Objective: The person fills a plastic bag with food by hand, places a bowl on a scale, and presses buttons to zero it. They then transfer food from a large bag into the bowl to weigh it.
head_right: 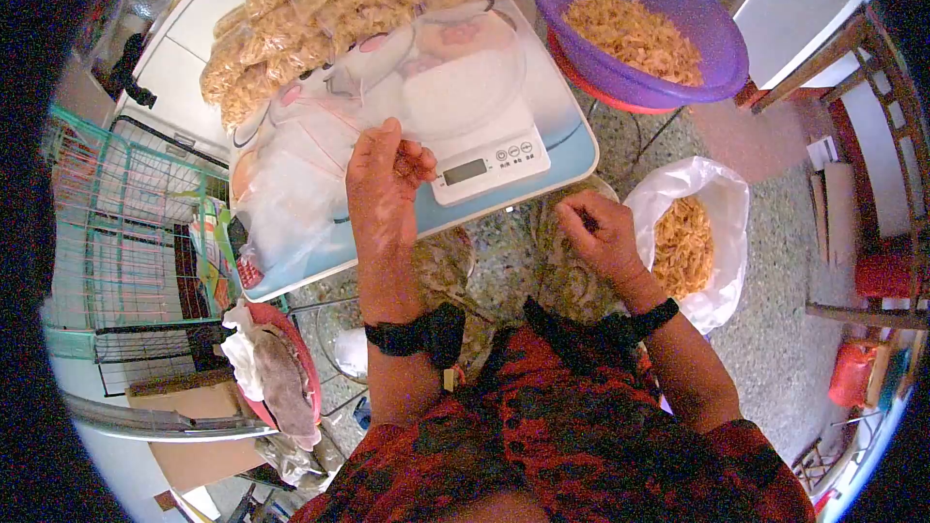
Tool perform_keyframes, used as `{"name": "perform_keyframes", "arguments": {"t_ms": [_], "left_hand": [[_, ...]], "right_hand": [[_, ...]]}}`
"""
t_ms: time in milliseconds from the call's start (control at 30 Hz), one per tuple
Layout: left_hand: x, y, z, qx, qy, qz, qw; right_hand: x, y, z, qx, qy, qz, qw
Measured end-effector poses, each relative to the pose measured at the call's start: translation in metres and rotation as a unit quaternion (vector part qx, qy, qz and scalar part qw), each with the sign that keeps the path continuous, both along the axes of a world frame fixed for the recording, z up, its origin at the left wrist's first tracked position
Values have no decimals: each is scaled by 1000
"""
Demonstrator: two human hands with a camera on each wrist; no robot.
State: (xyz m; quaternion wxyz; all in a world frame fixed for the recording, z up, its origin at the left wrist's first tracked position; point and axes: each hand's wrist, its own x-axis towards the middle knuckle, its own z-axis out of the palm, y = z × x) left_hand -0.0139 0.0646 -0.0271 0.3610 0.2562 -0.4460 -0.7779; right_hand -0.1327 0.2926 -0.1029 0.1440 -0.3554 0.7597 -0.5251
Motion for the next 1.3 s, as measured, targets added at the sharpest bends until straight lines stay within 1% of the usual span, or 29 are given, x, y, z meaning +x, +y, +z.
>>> {"name": "perform_keyframes", "arguments": {"t_ms": [67,267,367,467,600,667,767,900,1000,1067,1100,1167,1300], "left_hand": [[-2,1,-1,-6,-3,8,1000],[1,-5,-9,33,25,56,998],[0,-7,-7,18,20,79,996],[-5,-9,-7,-20,4,74,997],[-11,-12,-12,-15,21,64,998],[-14,-11,-16,-10,28,61,998],[-14,-9,-17,15,39,63,997],[-9,-6,-18,0,67,47,997],[-5,-6,-21,-15,70,24,997],[-4,-6,-23,-17,76,7,997],[-4,-5,-21,-6,71,16,997],[-7,-3,-16,16,61,35,997],[-8,-5,-21,2,76,41,996]], "right_hand": [[0,0,-2,0,4,-6,1000],[-2,1,-6,-8,44,7,999],[0,-1,-1,1,53,8,999],[1,-2,3,12,47,6,999],[0,-2,0,24,28,-10,999],[1,-3,0,10,34,-11,999],[1,-2,2,18,27,-17,999],[1,-1,0,31,14,-29,999],[1,-3,2,12,24,-19,999],[0,-5,6,20,53,-16,998],[1,-5,6,24,68,-14,997],[1,-4,5,30,42,-15,999],[0,-3,5,38,37,-10,999]]}}
